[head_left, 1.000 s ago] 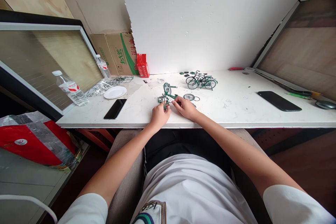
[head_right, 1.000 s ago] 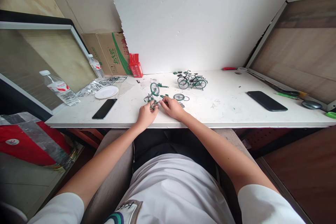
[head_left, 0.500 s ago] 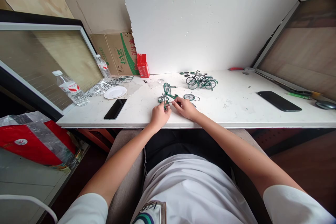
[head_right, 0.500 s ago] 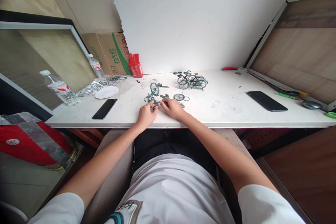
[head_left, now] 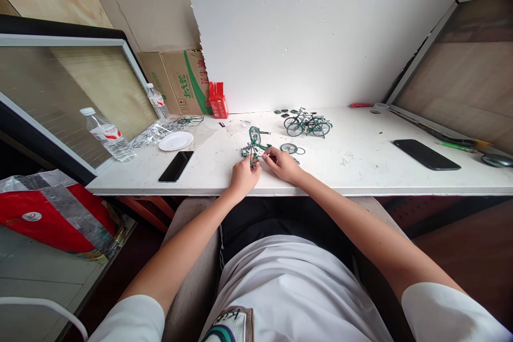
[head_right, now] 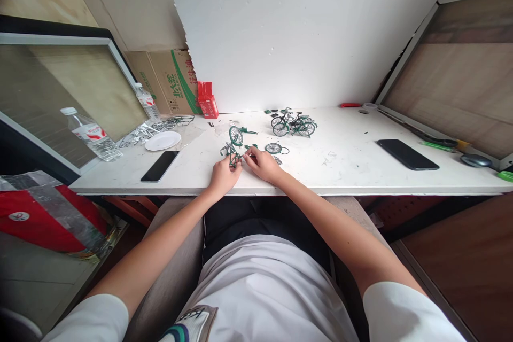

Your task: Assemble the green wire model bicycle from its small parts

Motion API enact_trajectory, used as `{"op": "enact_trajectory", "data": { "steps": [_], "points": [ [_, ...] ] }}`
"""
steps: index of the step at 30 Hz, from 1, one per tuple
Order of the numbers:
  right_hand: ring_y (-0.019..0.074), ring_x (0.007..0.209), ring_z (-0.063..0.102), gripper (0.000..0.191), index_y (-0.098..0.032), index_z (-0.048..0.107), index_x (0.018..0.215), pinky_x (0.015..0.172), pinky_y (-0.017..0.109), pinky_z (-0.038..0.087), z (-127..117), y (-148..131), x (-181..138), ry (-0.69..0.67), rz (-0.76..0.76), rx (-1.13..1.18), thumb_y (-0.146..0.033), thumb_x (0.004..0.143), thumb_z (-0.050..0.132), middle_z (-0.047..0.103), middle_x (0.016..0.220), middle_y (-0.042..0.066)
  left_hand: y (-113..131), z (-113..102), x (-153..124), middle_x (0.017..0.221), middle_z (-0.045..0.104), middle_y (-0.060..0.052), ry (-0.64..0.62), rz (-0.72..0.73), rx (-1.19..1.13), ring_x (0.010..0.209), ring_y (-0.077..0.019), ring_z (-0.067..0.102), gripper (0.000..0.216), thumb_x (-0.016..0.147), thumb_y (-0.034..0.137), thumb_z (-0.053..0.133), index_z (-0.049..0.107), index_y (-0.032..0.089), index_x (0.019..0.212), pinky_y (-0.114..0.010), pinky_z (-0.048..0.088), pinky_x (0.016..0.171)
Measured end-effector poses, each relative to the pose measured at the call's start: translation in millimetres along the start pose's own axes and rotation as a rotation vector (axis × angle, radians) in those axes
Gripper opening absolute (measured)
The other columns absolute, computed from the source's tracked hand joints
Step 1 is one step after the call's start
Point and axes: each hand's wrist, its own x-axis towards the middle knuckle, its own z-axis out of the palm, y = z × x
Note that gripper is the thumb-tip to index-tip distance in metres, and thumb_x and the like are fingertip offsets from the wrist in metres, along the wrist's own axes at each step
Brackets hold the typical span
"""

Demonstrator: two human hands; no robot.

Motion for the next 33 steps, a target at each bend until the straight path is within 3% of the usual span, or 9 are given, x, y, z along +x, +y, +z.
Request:
{"op": "enact_trajectory", "data": {
  "steps": [33],
  "points": [
    [0.0175,0.057,0.05,0.037,-0.022,0.065,0.089,0.062,0.031,0.034,-1.3,-4.0,0.0,-0.03,-0.013,-0.042,-0.048,0.107,0.047,0.062,0.064,0.001,-0.1,-0.5,0.1,0.103,0.082,-0.01,-0.009,-0.024,0.013,0.089,-0.025,0.079,0.021,0.095,0.021,0.065,0.072,0.02,0.114,-0.034,0.062,0.089]
  ]
}}
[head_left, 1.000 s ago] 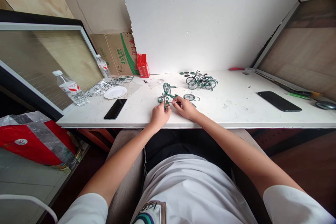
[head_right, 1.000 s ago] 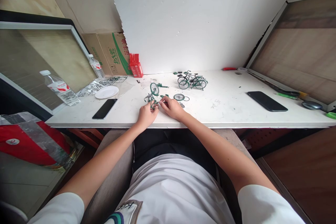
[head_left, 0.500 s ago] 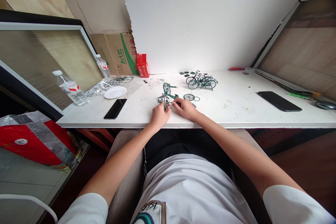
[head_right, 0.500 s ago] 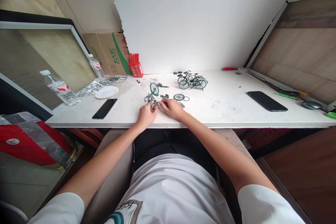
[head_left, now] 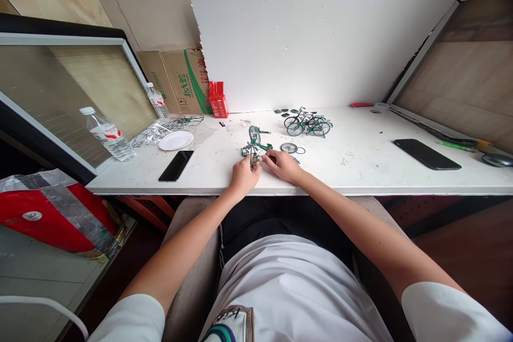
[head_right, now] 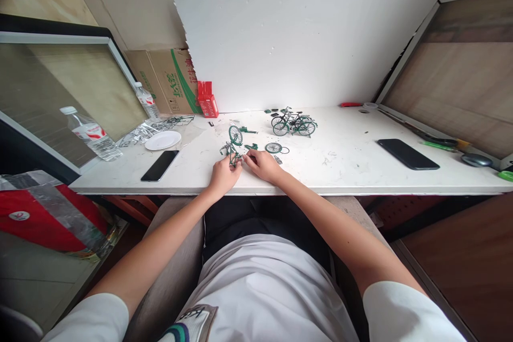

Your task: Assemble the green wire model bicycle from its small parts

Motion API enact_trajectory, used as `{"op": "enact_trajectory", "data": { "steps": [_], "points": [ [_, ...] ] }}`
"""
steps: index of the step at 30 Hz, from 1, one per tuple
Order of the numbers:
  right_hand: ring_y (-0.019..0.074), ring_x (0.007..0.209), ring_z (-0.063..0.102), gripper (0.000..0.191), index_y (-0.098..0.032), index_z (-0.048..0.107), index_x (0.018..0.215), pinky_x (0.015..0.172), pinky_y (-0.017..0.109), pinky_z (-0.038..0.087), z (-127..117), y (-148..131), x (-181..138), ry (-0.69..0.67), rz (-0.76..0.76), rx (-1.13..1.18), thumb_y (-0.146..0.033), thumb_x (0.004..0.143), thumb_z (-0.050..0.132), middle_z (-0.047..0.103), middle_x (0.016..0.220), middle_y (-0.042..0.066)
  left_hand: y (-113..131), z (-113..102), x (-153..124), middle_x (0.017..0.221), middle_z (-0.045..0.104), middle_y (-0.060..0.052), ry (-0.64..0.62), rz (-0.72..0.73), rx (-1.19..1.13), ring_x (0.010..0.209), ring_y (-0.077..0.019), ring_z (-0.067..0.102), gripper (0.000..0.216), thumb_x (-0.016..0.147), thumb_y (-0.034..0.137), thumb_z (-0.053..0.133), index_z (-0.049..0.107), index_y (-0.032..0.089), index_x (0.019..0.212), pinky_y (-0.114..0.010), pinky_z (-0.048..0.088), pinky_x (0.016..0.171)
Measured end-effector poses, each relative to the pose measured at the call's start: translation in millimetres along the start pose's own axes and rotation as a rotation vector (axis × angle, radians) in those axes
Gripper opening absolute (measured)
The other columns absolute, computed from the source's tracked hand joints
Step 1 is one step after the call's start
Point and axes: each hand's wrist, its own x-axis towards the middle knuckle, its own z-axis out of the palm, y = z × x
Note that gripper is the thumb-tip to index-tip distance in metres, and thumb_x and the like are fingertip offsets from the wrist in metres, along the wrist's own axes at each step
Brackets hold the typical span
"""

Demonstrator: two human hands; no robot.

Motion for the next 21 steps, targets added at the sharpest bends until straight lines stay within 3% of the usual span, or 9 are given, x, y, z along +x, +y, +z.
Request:
{"op": "enact_trajectory", "data": {
  "steps": [21],
  "points": [
    [0.0167,0.056,0.049,0.037,-0.022,0.063,0.086,0.062,0.03,0.032,-0.1,-0.5,0.0,-0.006,-0.005,0.01,-0.047,0.107,0.046,0.06,0.064,0.001,-0.9,0.6,0.2,0.102,0.082,-0.01,-0.003,0.01,-0.022,0.085,-0.0242,0.079,0.018,0.095,0.02,0.064,0.071,0.02,0.112,-0.033,0.061,0.087]
  ]
}}
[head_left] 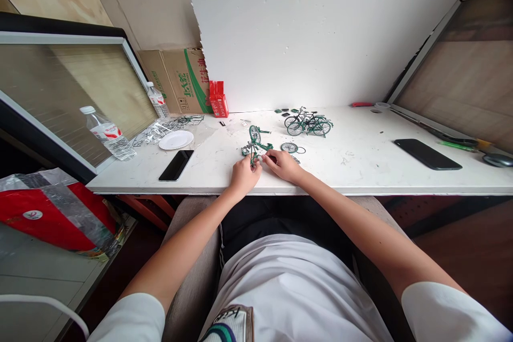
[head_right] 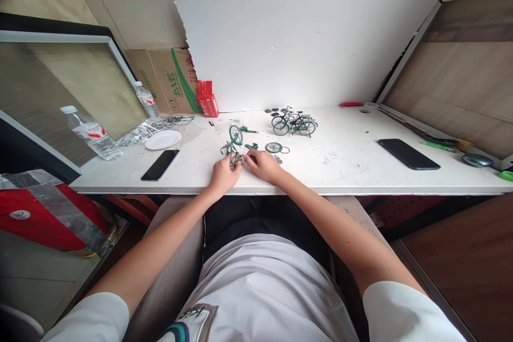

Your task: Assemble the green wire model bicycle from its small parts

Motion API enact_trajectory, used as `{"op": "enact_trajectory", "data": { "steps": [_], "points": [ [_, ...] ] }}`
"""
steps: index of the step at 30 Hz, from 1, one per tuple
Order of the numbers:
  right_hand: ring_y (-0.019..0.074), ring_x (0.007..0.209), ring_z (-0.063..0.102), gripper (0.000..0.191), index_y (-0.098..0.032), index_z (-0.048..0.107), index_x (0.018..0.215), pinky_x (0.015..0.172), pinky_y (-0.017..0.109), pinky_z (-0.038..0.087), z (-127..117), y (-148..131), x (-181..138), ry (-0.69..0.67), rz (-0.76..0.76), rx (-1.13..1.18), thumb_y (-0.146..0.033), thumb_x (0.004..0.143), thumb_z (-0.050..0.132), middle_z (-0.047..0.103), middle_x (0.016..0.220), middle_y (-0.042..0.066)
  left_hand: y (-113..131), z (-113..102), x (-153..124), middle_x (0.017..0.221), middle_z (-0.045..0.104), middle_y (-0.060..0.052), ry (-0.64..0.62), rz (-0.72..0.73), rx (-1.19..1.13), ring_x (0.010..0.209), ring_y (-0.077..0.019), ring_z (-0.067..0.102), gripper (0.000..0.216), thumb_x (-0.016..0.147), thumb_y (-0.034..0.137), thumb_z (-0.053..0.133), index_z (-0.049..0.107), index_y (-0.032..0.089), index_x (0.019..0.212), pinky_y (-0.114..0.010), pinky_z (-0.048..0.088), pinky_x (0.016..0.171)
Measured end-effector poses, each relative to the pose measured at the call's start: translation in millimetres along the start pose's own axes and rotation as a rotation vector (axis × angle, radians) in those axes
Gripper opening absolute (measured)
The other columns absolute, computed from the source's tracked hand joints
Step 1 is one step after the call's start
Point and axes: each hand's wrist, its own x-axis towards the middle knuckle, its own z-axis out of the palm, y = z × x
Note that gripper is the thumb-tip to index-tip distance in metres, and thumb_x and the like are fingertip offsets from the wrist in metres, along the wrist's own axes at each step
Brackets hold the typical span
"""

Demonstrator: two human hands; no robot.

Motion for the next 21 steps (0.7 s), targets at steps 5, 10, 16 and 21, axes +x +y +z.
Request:
{"op": "enact_trajectory", "data": {
  "steps": [5,10,16,21],
  "points": [
    [0.0159,0.056,0.048,0.037,-0.021,0.063,0.086,0.061,0.03,0.031,0.3,0.3,0.0,-0.001,-0.004,0.001,-0.046,0.108,0.047,0.06,0.064,0.001,-1.5,1.0,0.2,0.101,0.082,-0.01,0.007,0.012,0.003,0.083,-0.0247,0.078,0.019,0.096,0.02,0.062,0.071,0.019,0.112,-0.035,0.061,0.086],
    [0.0154,0.055,0.047,0.037,-0.02,0.063,0.086,0.061,0.03,0.031,0.1,0.7,0.0,0.0,-0.003,0.002,-0.045,0.107,0.047,0.06,0.064,0.001,-0.8,0.4,0.3,0.099,0.082,-0.009,0.003,0.008,0.002,0.083,-0.0242,0.079,0.02,0.095,0.019,0.062,0.072,0.019,0.113,-0.034,0.06,0.087],
    [0.0154,0.055,0.047,0.037,-0.021,0.063,0.085,0.061,0.03,0.031,0.7,1.6,-0.1,0.003,-0.009,0.004,-0.046,0.108,0.047,0.059,0.063,0.001,0.5,-0.3,0.0,0.099,0.082,-0.01,0.0,0.003,-0.002,0.084,-0.0245,0.078,0.019,0.095,0.02,0.063,0.072,0.019,0.112,-0.034,0.06,0.086],
    [0.0159,0.056,0.047,0.038,-0.02,0.064,0.086,0.061,0.031,0.031,0.5,1.2,0.1,0.001,-0.006,0.001,-0.046,0.107,0.046,0.06,0.064,0.001,0.8,-0.3,0.1,0.101,0.082,-0.01,0.002,0.001,0.005,0.084,-0.0244,0.078,0.02,0.095,0.019,0.062,0.071,0.018,0.113,-0.035,0.06,0.086]
  ]
}}
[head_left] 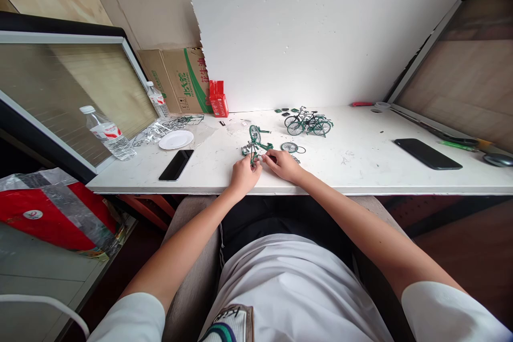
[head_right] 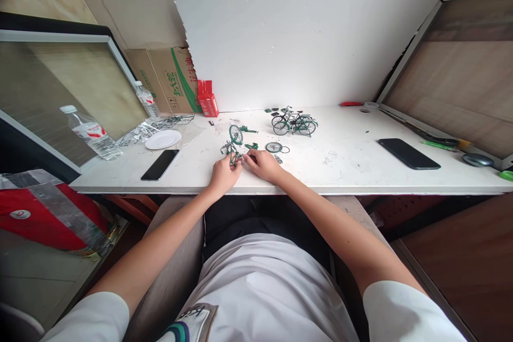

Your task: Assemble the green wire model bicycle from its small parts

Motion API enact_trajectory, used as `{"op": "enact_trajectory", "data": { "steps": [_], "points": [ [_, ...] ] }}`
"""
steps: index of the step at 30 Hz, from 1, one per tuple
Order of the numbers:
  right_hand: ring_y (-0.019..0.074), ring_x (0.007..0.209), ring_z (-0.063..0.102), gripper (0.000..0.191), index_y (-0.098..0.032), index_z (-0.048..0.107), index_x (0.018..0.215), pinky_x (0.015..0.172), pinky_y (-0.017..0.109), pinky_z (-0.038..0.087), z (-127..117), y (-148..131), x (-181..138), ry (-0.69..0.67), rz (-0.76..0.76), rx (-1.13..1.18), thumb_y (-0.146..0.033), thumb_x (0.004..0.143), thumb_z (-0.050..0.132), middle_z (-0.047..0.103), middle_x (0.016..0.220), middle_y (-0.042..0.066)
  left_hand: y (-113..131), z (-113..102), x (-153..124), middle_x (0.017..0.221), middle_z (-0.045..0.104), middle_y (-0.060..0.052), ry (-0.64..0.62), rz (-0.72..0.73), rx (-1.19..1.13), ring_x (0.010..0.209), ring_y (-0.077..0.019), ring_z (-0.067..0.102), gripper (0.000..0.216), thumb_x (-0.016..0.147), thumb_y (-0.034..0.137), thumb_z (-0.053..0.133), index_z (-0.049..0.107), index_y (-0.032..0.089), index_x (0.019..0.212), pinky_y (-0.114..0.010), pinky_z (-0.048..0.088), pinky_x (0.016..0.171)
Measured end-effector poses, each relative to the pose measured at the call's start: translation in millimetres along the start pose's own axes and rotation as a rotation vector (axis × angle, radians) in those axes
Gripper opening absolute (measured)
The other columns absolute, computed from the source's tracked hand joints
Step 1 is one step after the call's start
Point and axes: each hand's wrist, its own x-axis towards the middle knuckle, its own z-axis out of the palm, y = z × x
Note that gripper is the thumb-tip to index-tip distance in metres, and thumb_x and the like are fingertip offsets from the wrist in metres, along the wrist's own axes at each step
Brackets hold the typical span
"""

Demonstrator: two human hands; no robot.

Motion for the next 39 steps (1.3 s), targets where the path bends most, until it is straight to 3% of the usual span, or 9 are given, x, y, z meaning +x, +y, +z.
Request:
{"op": "enact_trajectory", "data": {
  "steps": [39],
  "points": [
    [0.0164,0.057,0.049,0.04,-0.02,0.065,0.086,0.061,0.031,0.033,-1.4,-2.2,-0.1,-0.01,0.001,-0.01,-0.048,0.108,0.045,0.062,0.066,0.002,-1.0,0.6,0.6,0.1,0.082,-0.009,-0.01,-0.005,-0.01,0.084,-0.0235,0.079,0.021,0.095,0.019,0.064,0.071,0.02,0.115,-0.033,0.061,0.088]
  ]
}}
